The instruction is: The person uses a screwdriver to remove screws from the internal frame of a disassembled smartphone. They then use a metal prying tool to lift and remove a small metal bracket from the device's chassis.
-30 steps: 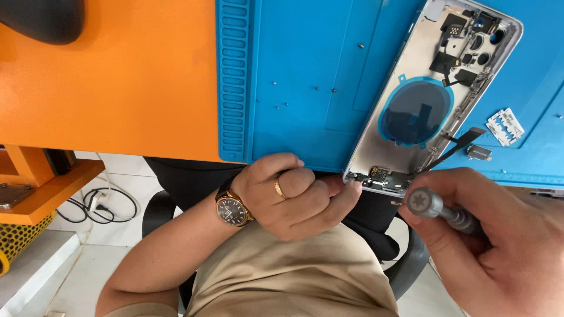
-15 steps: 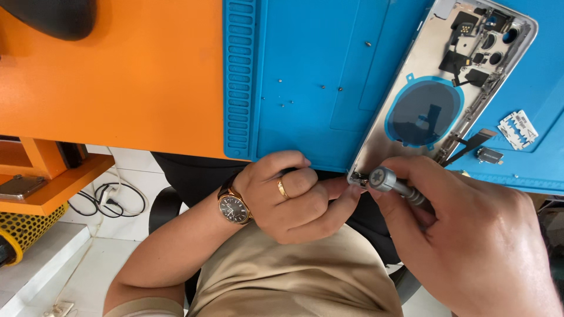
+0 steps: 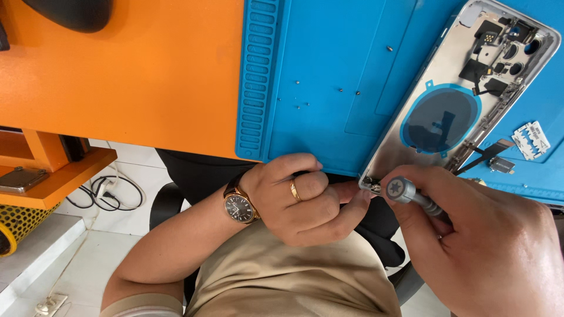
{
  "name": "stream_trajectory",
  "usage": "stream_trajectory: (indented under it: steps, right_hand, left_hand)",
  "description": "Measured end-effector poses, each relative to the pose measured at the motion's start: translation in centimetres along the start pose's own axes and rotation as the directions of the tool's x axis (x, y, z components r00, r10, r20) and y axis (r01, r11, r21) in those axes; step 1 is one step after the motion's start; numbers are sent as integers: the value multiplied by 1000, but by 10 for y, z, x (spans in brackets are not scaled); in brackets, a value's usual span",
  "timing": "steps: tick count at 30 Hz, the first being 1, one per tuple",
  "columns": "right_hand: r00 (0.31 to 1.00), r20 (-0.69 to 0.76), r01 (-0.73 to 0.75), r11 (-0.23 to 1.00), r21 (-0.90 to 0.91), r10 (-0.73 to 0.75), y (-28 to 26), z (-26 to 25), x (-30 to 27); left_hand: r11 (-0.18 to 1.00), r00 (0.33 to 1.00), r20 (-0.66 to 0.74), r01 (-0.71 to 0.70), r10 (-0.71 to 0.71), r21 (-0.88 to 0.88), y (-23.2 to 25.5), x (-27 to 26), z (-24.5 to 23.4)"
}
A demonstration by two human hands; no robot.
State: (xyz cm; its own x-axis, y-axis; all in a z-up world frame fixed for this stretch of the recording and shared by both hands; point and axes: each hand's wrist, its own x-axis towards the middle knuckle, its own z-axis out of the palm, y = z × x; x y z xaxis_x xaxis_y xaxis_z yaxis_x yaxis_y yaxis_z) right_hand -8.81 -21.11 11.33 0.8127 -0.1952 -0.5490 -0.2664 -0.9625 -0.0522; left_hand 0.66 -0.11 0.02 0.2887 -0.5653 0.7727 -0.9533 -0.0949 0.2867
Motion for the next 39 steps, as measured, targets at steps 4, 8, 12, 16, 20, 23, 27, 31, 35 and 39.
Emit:
stream_trajectory:
  steps: [4,8,12,16,20,23,27,31,35,39]
  right_hand:
    - [998,48,-33,998,-45,35,0,0,1]
    - [1000,11,6,999,32,-6,-1,3,2]
    - [1000,4,7,999,54,-7,-3,3,0]
    - [998,-68,14,993,114,-6,-6,-1,-4]
    - [999,-23,-27,993,115,30,-6,-3,-2]
    - [1000,-4,-2,994,105,2,-5,-3,-1]
    - [1000,2,3,994,112,-4,-7,-6,1]
    - [998,45,-39,994,103,34,-7,-7,2]
    - [993,83,-92,992,91,85,-10,-11,5]
    - [951,230,-214,977,2,208,-10,-14,8]
  left_hand:
    - [1000,1000,-13,13,-12,19,1,0,0]
    - [999,1000,-28,4,-3,37,1,0,2]
    - [1000,1000,-19,16,-16,14,1,1,0]
    - [1000,1000,-7,10,-10,11,1,0,-1]
    - [1000,1000,-23,2,-2,6,1,-1,1]
    - [1000,1000,-20,2,-2,5,0,0,0]
    - [1000,999,-33,2,-1,19,0,-1,2]
    - [999,998,-58,-3,5,49,-1,0,3]
    - [1000,999,-51,8,-7,3,-1,1,3]
    - [1000,996,-86,10,-10,1,-2,1,4]
